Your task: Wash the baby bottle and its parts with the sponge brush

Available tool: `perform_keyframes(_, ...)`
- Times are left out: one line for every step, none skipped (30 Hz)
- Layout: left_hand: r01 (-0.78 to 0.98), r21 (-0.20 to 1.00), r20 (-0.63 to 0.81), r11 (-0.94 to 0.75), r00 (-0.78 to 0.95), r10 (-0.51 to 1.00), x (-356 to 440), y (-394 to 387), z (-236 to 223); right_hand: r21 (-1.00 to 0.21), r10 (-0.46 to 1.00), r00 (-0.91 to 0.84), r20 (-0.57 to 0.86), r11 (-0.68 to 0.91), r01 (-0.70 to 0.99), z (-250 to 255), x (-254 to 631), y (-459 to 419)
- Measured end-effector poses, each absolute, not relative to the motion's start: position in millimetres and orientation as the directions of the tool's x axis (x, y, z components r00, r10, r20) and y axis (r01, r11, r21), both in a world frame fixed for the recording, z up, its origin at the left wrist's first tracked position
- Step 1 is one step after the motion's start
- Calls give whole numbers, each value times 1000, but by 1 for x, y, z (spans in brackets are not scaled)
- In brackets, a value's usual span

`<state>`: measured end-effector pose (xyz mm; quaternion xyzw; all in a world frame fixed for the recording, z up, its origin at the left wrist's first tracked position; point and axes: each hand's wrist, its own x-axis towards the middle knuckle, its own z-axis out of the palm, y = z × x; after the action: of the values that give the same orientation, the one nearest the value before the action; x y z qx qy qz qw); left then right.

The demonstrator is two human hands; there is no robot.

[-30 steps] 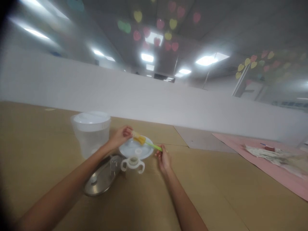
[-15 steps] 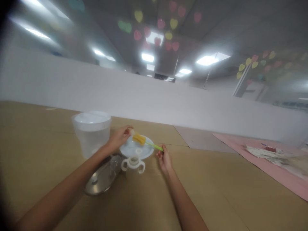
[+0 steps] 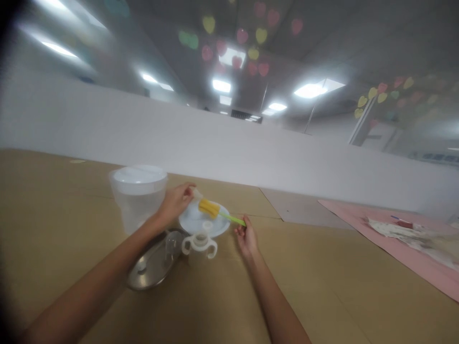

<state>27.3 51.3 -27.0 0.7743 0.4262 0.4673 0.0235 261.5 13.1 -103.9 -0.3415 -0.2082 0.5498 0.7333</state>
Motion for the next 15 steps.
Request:
perform_keyframes(614,465,695,-638,193,693,28,51,-26,-738,949,308,-69,160,-656,-104,261,13)
perform_keyframes(582,500,682,-641,192,706,29,51,-26,-749,948,311,-70,156,-644,-104,260,13)
perform_keyframes(546,532,669,-648,199,716,30,51,-25,-760,946,316,-74,152,-632,-104,260,13)
perform_keyframes(511,555,657,-656,215,723,31,50,-25,-767,943,323,-80,148,-625,-104,259,13)
perform_keyframes(484,568,647,-666,237,725,32,50,-25,-769,940,329,-87,147,-622,-104,258,13)
perform_keyframes(470,570,638,-674,265,723,33,50,-25,-768,939,333,-90,147,-624,-103,258,13)
perform_keyframes(472,558,631,-683,293,718,34,50,-26,-765,938,334,-90,150,-626,-103,258,12)
perform_keyframes(491,532,630,-690,316,710,34,51,-27,-762,939,334,-88,153,-629,-103,258,12)
perform_keyframes(522,493,631,-696,336,699,34,51,-28,-761,940,331,-85,154,-631,-103,258,12)
perform_keyframes(559,447,632,-698,355,689,34,52,-29,-760,941,328,-83,153,-632,-103,258,12)
perform_keyframes(595,400,631,-697,373,680,33,52,-31,-760,942,326,-84,151,-632,-103,259,12)
perform_keyframes(629,356,626,-690,387,677,33,53,-32,-759,943,322,-86,148,-634,-103,259,12)
perform_keyframes(661,321,618,-678,396,679,32,54,-33,-758,944,319,-87,145,-636,-103,259,12)
perform_keyframes(689,294,605,-663,402,687,32,55,-33,-756,945,316,-89,143,-639,-103,260,13)
perform_keyframes(714,273,592,-645,403,697,31,55,-33,-753,945,314,-89,142,-642,-103,260,13)
